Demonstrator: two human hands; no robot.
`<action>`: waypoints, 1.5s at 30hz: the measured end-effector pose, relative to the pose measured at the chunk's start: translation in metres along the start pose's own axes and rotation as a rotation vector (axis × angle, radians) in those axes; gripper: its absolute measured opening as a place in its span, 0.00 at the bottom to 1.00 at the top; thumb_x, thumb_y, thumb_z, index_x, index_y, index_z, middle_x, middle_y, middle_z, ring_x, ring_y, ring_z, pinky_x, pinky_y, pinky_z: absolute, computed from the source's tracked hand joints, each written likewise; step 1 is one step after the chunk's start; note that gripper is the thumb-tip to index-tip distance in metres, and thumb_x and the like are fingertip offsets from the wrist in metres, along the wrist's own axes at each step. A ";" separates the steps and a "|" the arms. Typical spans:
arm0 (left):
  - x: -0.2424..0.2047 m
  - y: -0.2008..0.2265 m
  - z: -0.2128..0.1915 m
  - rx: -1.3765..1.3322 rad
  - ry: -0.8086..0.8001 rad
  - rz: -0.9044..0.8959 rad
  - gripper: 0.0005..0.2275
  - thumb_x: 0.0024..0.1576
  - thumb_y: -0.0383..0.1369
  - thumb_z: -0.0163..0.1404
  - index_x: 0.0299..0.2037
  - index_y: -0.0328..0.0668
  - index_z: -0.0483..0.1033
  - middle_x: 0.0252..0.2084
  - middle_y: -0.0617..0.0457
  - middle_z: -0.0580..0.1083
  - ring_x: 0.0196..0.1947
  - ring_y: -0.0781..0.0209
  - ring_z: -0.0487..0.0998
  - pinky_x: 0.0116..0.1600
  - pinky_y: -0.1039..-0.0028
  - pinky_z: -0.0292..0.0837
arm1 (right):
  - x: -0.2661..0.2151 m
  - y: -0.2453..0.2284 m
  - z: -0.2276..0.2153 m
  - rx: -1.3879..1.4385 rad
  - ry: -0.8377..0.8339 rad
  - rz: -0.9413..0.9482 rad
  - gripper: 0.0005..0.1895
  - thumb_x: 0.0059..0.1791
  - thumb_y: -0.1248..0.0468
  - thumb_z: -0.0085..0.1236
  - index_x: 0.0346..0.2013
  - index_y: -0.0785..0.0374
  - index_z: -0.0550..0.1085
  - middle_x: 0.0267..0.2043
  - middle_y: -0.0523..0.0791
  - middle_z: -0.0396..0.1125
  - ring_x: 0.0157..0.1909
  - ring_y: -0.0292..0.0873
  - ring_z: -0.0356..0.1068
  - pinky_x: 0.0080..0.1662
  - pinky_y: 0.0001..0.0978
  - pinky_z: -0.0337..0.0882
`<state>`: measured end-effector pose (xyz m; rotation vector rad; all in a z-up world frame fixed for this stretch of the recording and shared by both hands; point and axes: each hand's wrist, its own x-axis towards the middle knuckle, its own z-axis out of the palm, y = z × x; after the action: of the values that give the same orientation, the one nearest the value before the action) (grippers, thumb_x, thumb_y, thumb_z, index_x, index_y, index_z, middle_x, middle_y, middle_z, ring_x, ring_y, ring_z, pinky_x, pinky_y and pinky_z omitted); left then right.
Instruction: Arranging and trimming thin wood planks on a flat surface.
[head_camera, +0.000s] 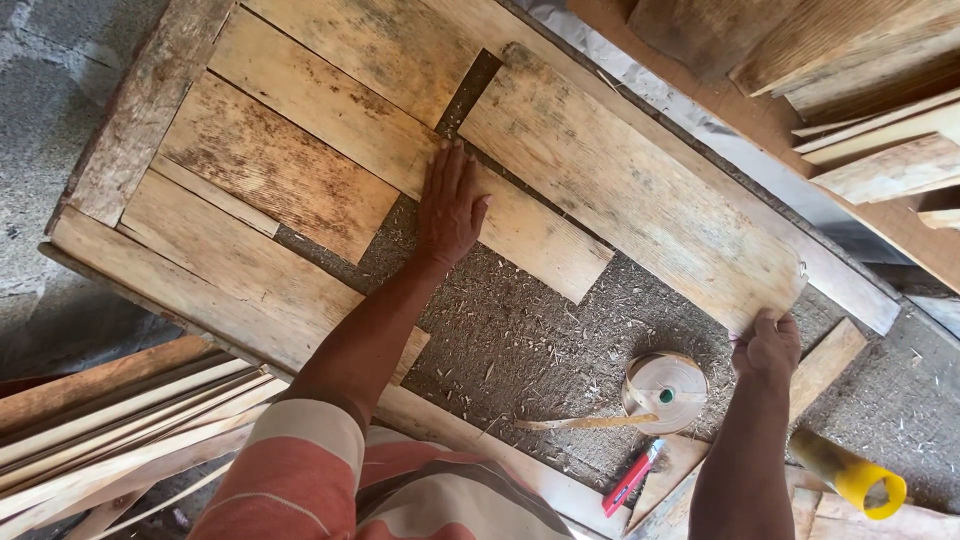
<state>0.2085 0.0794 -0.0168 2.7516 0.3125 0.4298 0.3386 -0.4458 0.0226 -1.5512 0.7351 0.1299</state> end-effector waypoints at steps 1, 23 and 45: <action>0.000 -0.001 0.001 0.015 -0.008 -0.009 0.28 0.72 0.46 0.34 0.74 0.28 0.53 0.78 0.31 0.48 0.79 0.38 0.44 0.81 0.51 0.35 | 0.000 -0.001 0.004 0.019 -0.020 0.004 0.14 0.59 0.63 0.50 0.59 0.61 0.70 0.55 0.48 0.74 0.50 0.42 0.76 0.51 0.37 0.79; 0.005 0.003 -0.008 0.061 -0.161 -0.063 0.28 0.72 0.45 0.33 0.74 0.27 0.53 0.79 0.35 0.46 0.80 0.42 0.41 0.80 0.54 0.32 | 0.011 0.007 0.026 0.009 -0.036 0.034 0.13 0.58 0.64 0.53 0.58 0.60 0.71 0.54 0.48 0.74 0.51 0.42 0.77 0.50 0.37 0.79; 0.001 -0.009 0.002 0.018 -0.104 -0.036 0.28 0.72 0.45 0.35 0.75 0.30 0.51 0.78 0.33 0.49 0.79 0.39 0.46 0.80 0.51 0.35 | -0.005 0.009 0.051 -0.933 0.386 -0.366 0.25 0.47 0.62 0.67 0.57 0.63 0.70 0.53 0.54 0.65 0.45 0.53 0.69 0.43 0.45 0.76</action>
<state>0.2083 0.0876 -0.0218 2.7690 0.3405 0.2746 0.3473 -0.3958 0.0101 -2.6290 0.7056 -0.1289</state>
